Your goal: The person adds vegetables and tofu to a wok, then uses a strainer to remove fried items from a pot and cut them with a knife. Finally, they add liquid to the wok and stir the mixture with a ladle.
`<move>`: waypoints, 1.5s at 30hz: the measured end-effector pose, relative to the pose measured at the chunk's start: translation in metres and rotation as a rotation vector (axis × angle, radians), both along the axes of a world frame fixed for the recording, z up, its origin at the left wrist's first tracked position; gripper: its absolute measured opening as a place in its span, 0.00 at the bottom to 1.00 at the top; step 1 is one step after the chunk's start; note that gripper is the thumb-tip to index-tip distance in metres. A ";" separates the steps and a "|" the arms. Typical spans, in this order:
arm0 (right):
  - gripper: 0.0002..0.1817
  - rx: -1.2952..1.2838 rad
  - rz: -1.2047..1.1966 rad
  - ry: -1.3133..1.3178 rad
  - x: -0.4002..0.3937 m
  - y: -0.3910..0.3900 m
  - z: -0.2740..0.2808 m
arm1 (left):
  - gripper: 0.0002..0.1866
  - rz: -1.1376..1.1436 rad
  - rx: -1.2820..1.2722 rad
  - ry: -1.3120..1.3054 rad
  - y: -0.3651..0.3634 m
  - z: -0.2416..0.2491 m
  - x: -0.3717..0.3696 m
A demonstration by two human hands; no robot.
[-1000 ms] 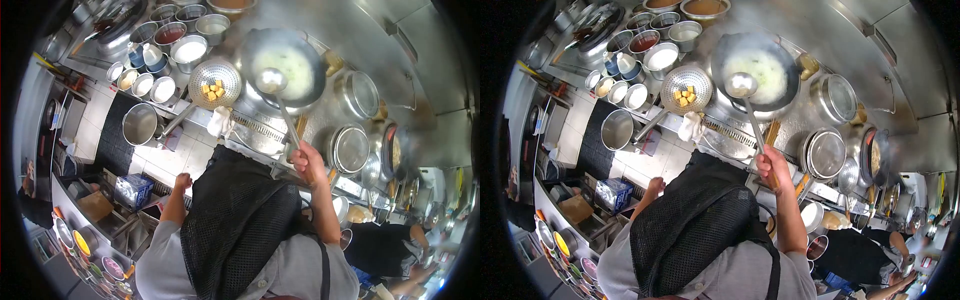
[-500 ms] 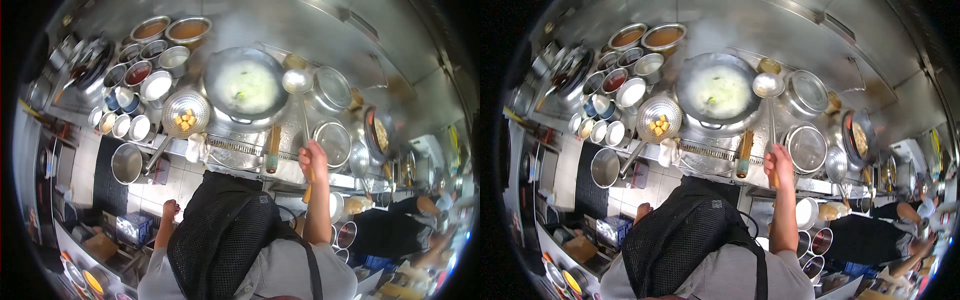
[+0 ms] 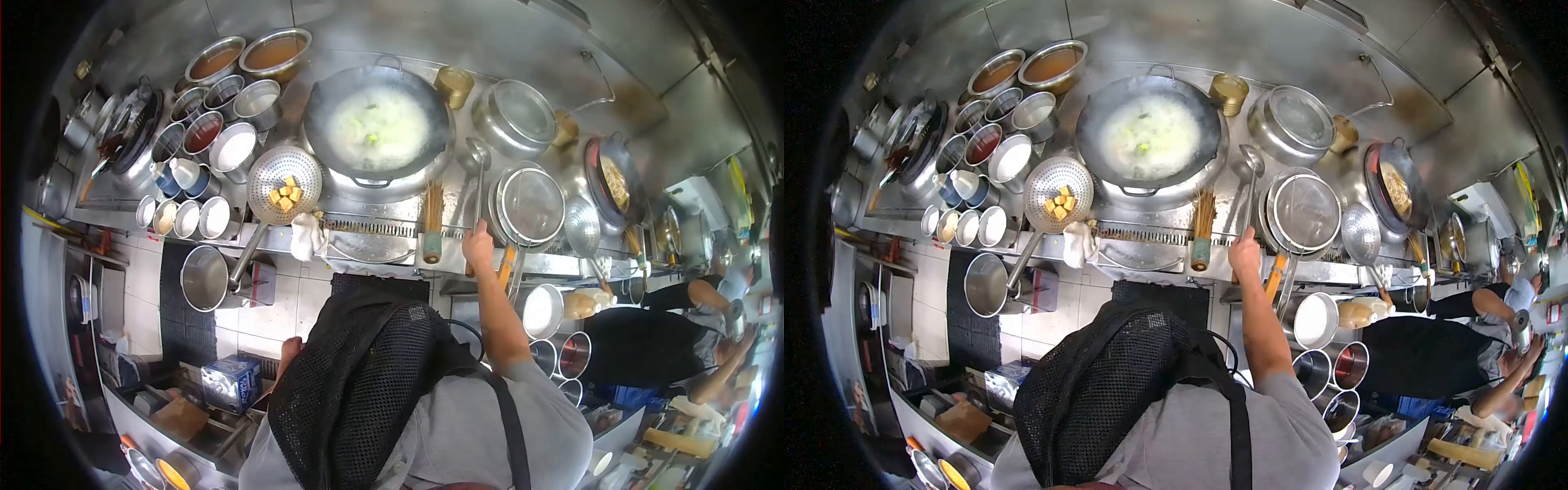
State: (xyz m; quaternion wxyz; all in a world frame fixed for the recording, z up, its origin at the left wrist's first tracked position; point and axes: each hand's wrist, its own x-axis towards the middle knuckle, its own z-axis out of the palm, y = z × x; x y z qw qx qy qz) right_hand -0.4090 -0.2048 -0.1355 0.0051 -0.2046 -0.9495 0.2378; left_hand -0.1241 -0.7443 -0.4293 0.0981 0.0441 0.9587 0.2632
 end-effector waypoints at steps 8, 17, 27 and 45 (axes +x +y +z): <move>0.27 -0.018 -0.013 -0.053 0.020 -0.010 -0.044 | 0.12 0.110 -0.007 -0.138 0.004 -0.002 0.019; 0.36 0.110 0.041 -0.224 0.047 -0.028 -0.062 | 0.10 0.540 0.597 -0.364 -0.008 0.005 -0.021; 0.30 -0.007 0.001 0.070 0.079 -0.036 -0.090 | 0.07 1.060 1.046 -0.661 -0.025 0.048 -0.053; 0.32 -0.211 -0.243 -0.120 0.081 -0.047 -0.086 | 0.08 0.575 0.700 -0.545 -0.038 0.100 -0.141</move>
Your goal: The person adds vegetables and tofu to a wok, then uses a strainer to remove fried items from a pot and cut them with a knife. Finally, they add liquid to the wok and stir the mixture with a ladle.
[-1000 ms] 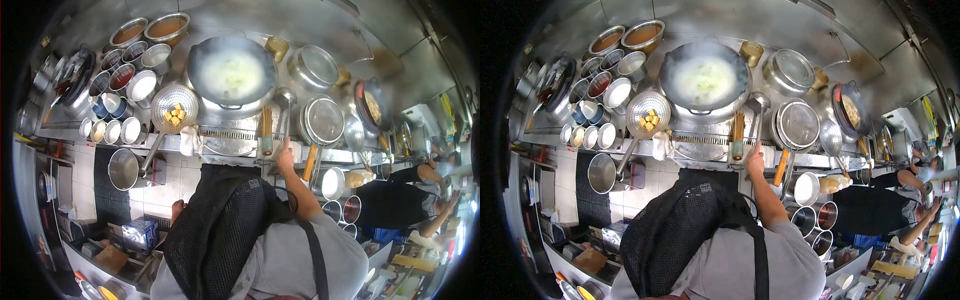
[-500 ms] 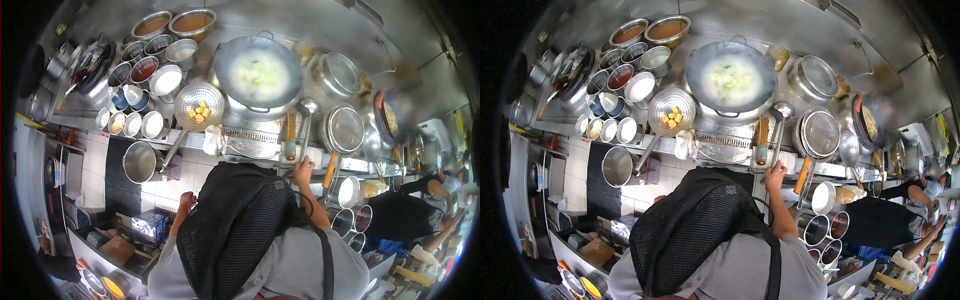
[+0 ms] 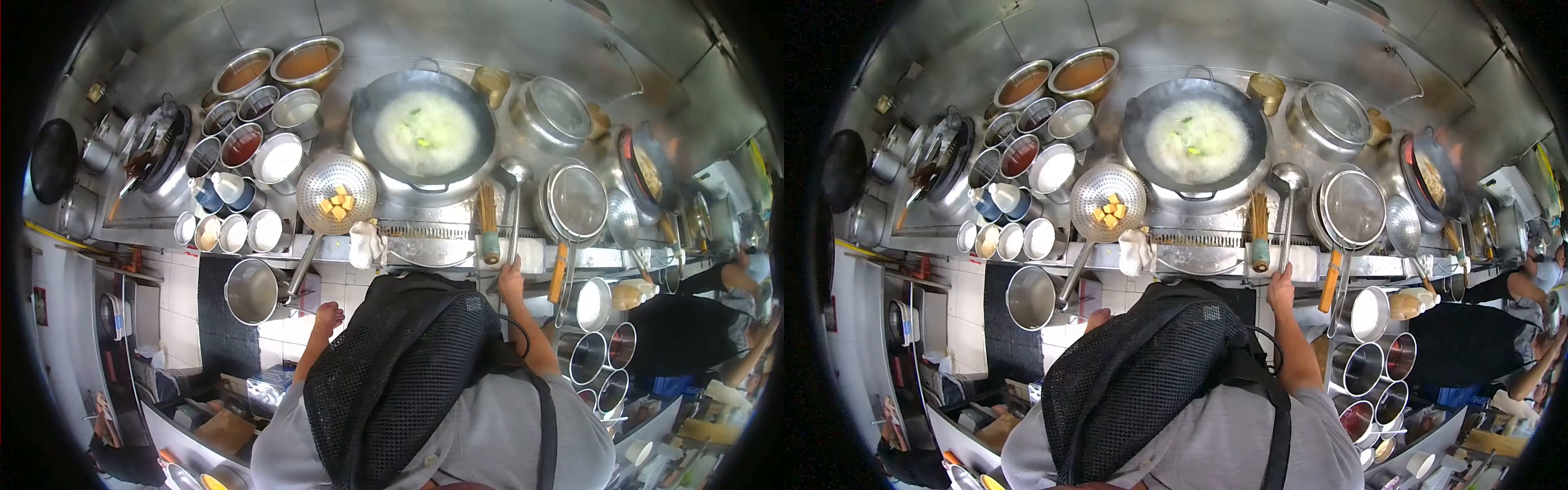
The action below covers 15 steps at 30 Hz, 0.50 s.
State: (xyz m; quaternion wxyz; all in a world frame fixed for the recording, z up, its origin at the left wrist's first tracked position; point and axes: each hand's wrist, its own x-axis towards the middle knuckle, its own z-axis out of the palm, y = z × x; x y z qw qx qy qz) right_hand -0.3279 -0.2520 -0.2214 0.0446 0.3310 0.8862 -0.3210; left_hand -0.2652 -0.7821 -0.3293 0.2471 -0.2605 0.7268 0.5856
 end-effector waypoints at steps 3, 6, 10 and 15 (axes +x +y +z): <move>0.30 0.104 0.058 0.079 -0.001 0.005 -0.011 | 0.07 -0.045 -0.024 0.020 0.000 -0.002 -0.001; 0.28 0.156 0.129 0.120 -0.008 0.018 -0.033 | 0.06 0.161 0.105 -0.086 0.005 -0.036 0.010; 0.28 0.124 0.104 0.085 -0.011 0.011 -0.018 | 0.10 -0.025 0.096 -0.092 -0.018 -0.119 0.035; 0.28 0.128 0.092 0.110 -0.008 0.007 -0.014 | 0.14 -0.786 -0.668 0.414 -0.014 -0.122 0.052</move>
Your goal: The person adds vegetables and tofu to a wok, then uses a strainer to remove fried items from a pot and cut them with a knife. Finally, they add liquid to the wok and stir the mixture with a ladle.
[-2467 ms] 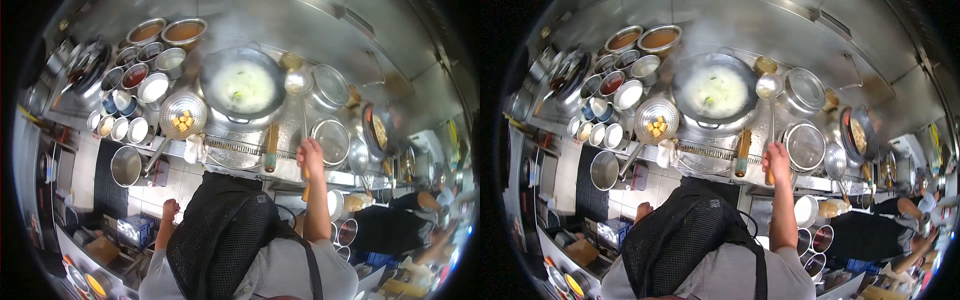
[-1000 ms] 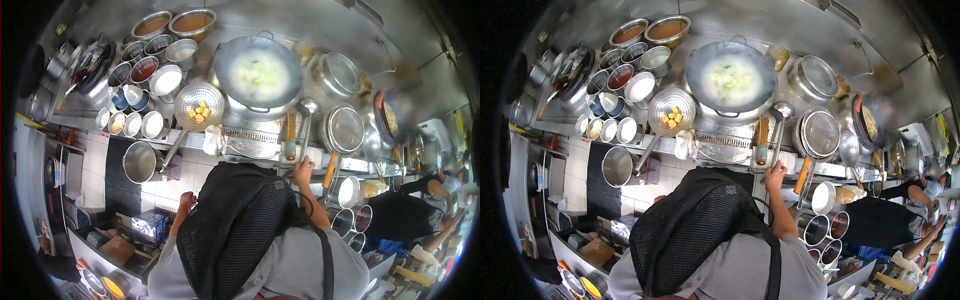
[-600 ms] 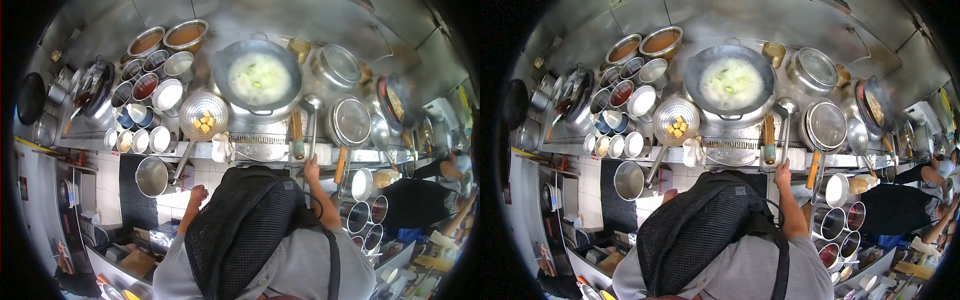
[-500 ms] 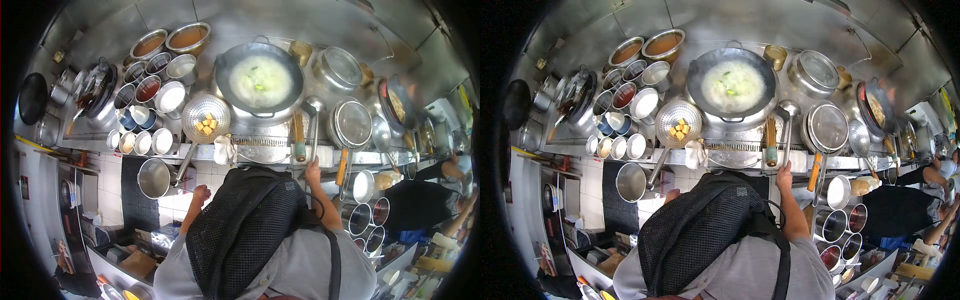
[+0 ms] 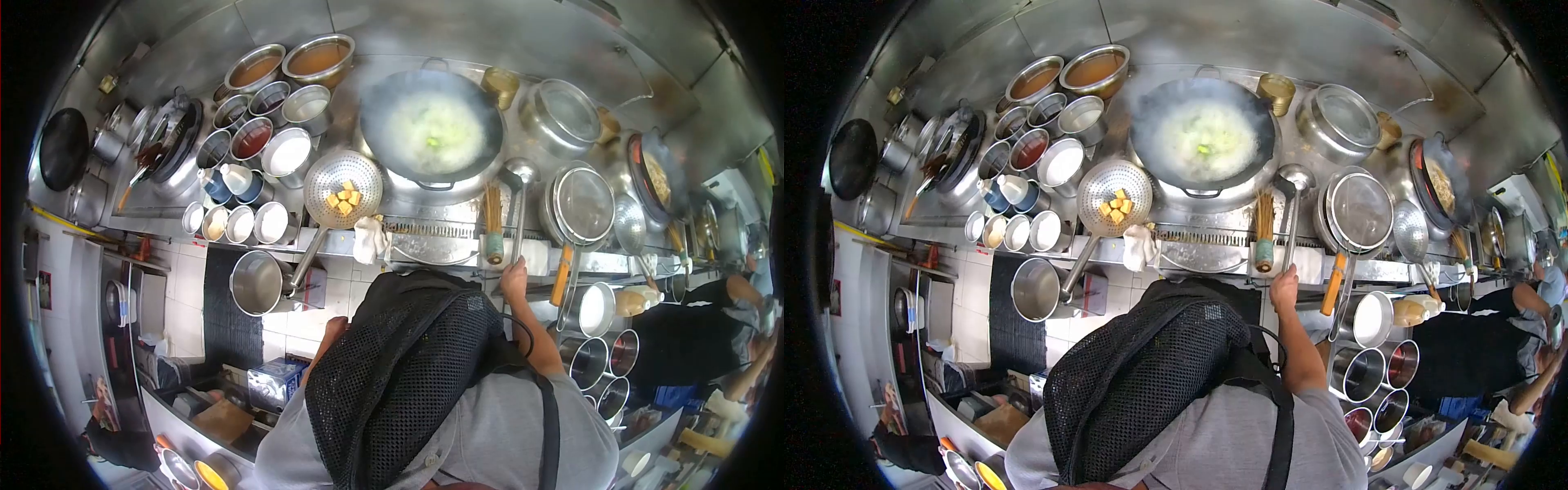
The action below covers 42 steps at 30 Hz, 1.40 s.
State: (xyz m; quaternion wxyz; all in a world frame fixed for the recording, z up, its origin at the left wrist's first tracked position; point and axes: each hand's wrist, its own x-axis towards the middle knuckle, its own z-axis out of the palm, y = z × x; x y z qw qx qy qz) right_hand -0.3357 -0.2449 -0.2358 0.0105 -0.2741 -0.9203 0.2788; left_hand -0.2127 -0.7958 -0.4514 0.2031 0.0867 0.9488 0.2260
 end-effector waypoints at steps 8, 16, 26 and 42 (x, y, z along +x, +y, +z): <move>0.30 0.026 0.053 0.055 0.002 0.003 -0.006 | 0.14 0.012 0.043 0.115 0.012 0.001 0.005; 0.29 -0.059 0.018 0.084 0.007 0.003 0.006 | 0.07 0.580 0.400 -0.285 0.019 0.018 -0.001; 0.29 -0.205 0.072 0.310 0.059 -0.009 0.108 | 0.05 0.992 0.792 -0.624 0.032 0.114 0.016; 0.14 -1.167 0.201 -0.057 0.025 -0.031 0.204 | 0.04 1.123 0.989 -0.660 0.048 0.104 -0.027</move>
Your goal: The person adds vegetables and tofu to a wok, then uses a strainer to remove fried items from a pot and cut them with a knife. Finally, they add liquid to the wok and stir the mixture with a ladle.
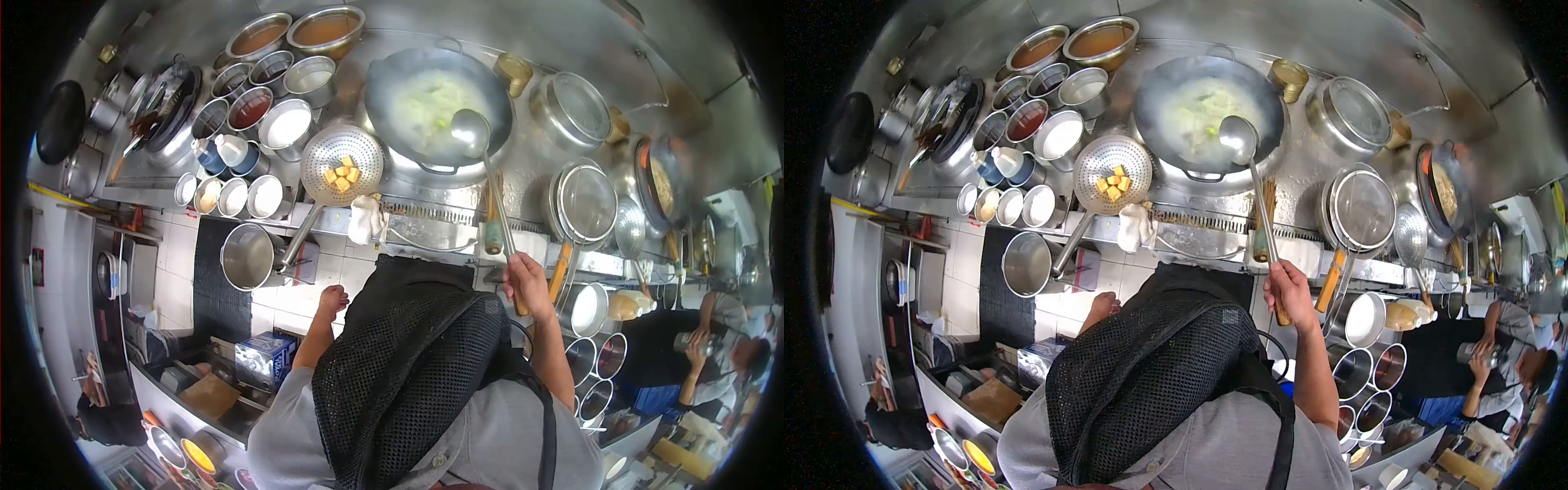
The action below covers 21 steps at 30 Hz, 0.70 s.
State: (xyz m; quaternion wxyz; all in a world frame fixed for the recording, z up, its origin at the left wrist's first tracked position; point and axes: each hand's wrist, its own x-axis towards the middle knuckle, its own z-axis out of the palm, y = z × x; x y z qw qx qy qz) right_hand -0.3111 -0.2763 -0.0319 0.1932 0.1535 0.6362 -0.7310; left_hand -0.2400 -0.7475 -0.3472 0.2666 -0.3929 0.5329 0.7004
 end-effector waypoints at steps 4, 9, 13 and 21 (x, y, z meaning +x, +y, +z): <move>0.14 -0.007 0.023 -0.090 -0.013 -0.010 0.016 | 0.05 0.057 -0.106 -0.066 -0.001 -0.007 0.025; 0.15 -0.062 0.071 -0.112 -0.027 -0.018 0.023 | 0.08 -0.202 -0.325 0.083 -0.001 -0.013 0.057; 0.18 -0.134 0.090 -0.166 -0.040 -0.030 0.031 | 0.10 -0.133 -0.275 -0.031 0.004 0.007 0.065; 0.28 -1.309 -0.004 -0.457 -0.060 -0.034 0.014 | 0.06 -0.252 -0.297 0.212 -0.003 -0.008 0.058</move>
